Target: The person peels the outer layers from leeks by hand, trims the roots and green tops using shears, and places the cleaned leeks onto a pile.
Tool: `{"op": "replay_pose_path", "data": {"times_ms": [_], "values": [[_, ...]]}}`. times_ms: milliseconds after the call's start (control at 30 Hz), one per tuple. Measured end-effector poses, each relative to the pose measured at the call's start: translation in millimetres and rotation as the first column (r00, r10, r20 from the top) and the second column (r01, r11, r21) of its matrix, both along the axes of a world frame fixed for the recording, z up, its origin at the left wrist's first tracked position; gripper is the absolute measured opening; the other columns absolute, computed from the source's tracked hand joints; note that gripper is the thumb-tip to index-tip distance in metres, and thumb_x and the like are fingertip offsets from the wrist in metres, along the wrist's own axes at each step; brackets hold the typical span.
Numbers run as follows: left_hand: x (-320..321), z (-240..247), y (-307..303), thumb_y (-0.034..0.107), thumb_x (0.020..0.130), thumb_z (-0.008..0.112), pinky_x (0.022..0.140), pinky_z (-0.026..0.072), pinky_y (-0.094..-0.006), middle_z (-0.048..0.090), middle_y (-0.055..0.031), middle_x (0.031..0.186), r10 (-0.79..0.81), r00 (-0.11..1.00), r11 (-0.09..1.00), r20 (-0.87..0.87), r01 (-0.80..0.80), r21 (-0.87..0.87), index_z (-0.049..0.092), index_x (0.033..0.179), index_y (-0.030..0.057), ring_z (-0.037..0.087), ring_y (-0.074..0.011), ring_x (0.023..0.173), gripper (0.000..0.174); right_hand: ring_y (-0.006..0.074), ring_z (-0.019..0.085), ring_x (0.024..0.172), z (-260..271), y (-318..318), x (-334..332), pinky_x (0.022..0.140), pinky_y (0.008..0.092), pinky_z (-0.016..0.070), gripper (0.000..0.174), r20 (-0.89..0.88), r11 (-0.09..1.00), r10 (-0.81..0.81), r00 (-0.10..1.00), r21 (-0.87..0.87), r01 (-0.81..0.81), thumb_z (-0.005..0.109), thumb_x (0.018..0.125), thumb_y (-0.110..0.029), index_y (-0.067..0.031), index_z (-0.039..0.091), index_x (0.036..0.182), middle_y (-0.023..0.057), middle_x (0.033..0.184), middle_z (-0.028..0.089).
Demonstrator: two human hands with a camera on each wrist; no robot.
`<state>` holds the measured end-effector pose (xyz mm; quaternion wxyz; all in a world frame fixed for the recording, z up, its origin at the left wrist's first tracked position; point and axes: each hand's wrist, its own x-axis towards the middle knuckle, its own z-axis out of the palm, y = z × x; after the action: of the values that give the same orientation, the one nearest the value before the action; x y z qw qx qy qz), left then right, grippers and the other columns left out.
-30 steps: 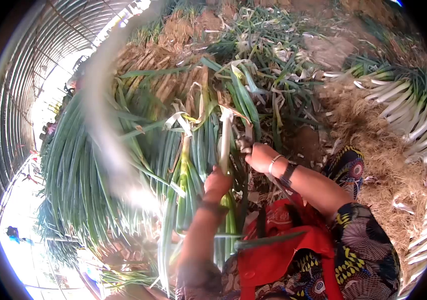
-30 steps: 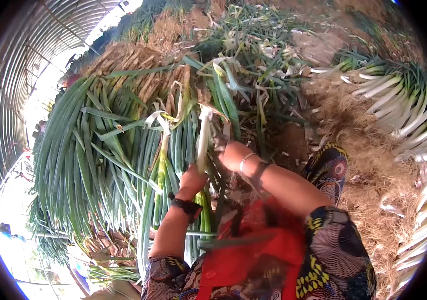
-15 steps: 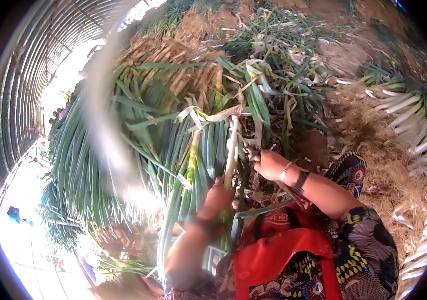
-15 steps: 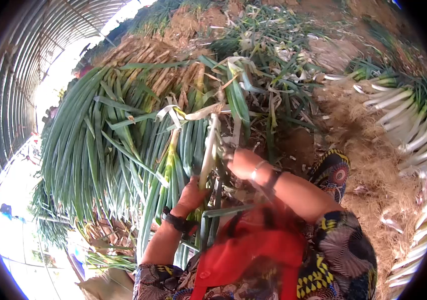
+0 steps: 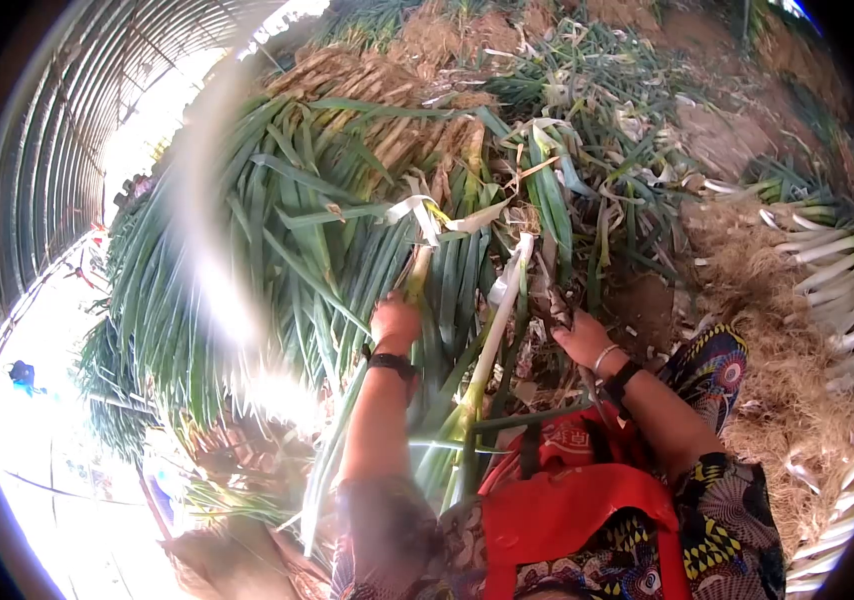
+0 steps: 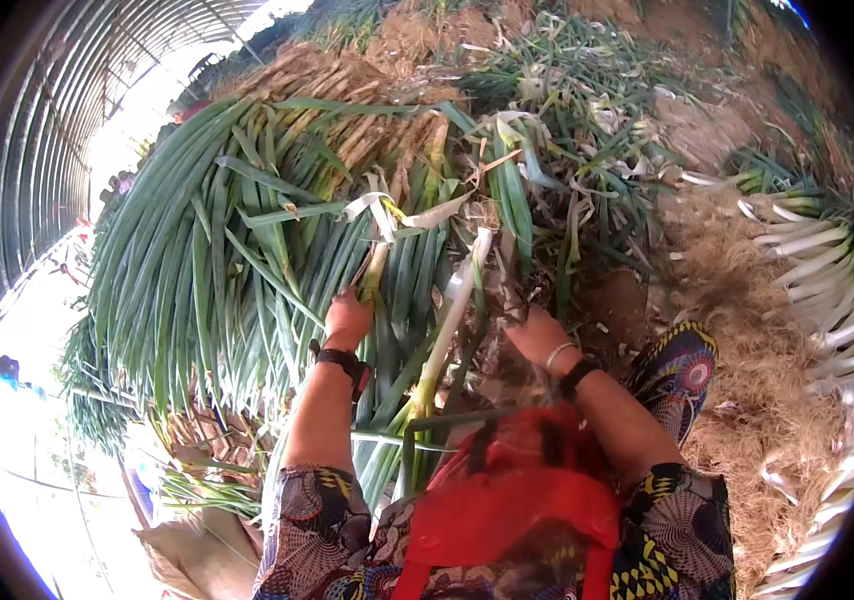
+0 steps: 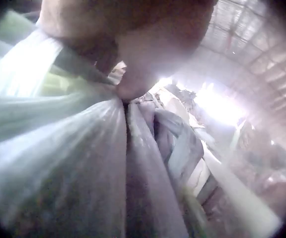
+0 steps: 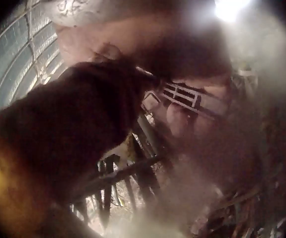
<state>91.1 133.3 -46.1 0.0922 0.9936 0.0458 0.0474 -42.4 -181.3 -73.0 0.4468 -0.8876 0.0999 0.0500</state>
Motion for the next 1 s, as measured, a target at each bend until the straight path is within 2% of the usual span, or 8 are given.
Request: {"op": "replay_pose_path", "data": {"times_ms": [100,200,233,333,433,533,767,1000], "values": [[-1.0,24.6,5.1,0.043,0.072,0.07,0.087,0.049,-0.0419,0.065,-0.0206,0.104,-0.129,0.985,0.977,-0.117,0.106,-0.184,0.059,0.111,0.0021,0.063,-0.034,0.097,0.057,0.0419,0.061,0.095,8.9,5.2,-8.9,0.083,0.0454,0.0473,0.039,-0.016,0.998,-0.047,0.999,0.037,0.048,0.059,0.082,-0.031,0.0017,0.06,0.103,0.0268,0.097,0.064],[-10.0,50.3,-2.1,0.039,0.071,0.073,0.085,0.0492,-0.0397,0.066,-0.0203,0.1,-0.231,0.956,0.942,-0.179,0.174,-0.287,0.06,0.11,0.0014,0.064,-0.0326,0.096,0.055,0.0405,0.063,0.09,54.3,14.8,-29.3,0.082,0.0443,0.0481,0.039,-0.004,0.939,0.187,0.982,0.296,-0.177,0.058,0.084,-0.033,0.0021,0.061,0.1,0.0272,0.092,0.064],[-8.9,44.6,-3.9,0.034,0.07,0.074,0.084,0.0491,-0.0389,0.066,-0.0201,0.099,-0.252,0.956,0.926,-0.153,0.192,-0.326,0.061,0.107,0.0015,0.064,-0.0329,0.095,0.051,0.0404,0.063,0.086,49.3,18.1,-33.2,0.078,0.0448,0.0487,0.037,0.006,0.951,0.278,0.961,0.138,-0.276,0.058,0.085,-0.033,0.002,0.06,0.097,0.0265,0.09,0.064],[-12.1,30.1,-17.1,0.034,0.071,0.073,0.083,0.0492,-0.0391,0.066,-0.02,0.097,-0.287,0.954,0.887,-0.085,0.232,-0.4,0.061,0.105,0.0008,0.064,-0.033,0.095,0.048,0.0424,0.061,0.088,99.7,30.0,-60.1,0.076,0.0445,0.0483,0.04,0.018,0.884,0.442,0.897,0.158,-0.439,0.057,0.087,-0.036,0.0017,0.057,0.1,0.0268,0.09,0.062],[-14.5,23.9,-24.5,0.032,0.073,0.071,0.08,0.0498,-0.0391,0.067,-0.0192,0.094,-0.285,0.955,0.88,-0.079,0.228,-0.416,0.061,0.101,0.001,0.064,-0.0339,0.09,0.043,0.0439,0.06,0.086,105.1,41.1,-67.7,0.075,0.0459,0.0481,0.035,-0.132,0.895,0.445,0.886,0.044,-0.444,0.056,0.087,-0.03,0.0038,0.056,0.096,0.0273,0.089,0.061],[-12.2,5.4,-19.0,0.033,0.075,0.07,0.079,0.05,-0.0393,0.067,-0.0183,0.091,-0.266,0.963,0.857,-0.036,0.219,-0.467,0.061,0.099,0.0017,0.065,-0.0341,0.087,0.041,0.0441,0.06,0.084,100.2,47.9,-57.9,0.074,0.0472,0.0477,0.033,0.024,0.869,0.482,0.876,0.113,-0.481,0.055,0.087,-0.027,0.0053,0.054,0.095,0.0273,0.087,0.06],[-6.5,-6.7,-6.7,0.034,0.076,0.07,0.077,0.0502,-0.0396,0.068,-0.0175,0.089,-0.215,0.976,0.84,-0.035,0.167,-0.516,0.062,0.098,0.002,0.065,-0.0339,0.084,0.04,0.0441,0.059,0.081,98.3,55.8,-16.7,0.072,0.0468,0.0481,0.033,-0.016,0.906,0.423,0.906,-0.022,-0.423,0.057,0.086,-0.024,0.0082,0.053,0.091,0.028,0.086,0.06],[-0.4,-29.3,-0.8,0.019,0.081,0.067,0.073,0.0493,-0.0354,0.065,-0.0132,0.084,-0.22,0.966,0.837,0.137,0.259,-0.481,0.06,0.104,0.0039,0.062,-0.0251,0.076,0.028,0.0386,0.062,0.08,64.6,64.5,34.2,0.071,0.0455,0.0495,0.026,0.076,0.926,0.368,0.927,-0.124,-0.358,0.056,0.085,-0.022,0.0033,0.059,0.09,0.0232,0.085,0.062]]}}
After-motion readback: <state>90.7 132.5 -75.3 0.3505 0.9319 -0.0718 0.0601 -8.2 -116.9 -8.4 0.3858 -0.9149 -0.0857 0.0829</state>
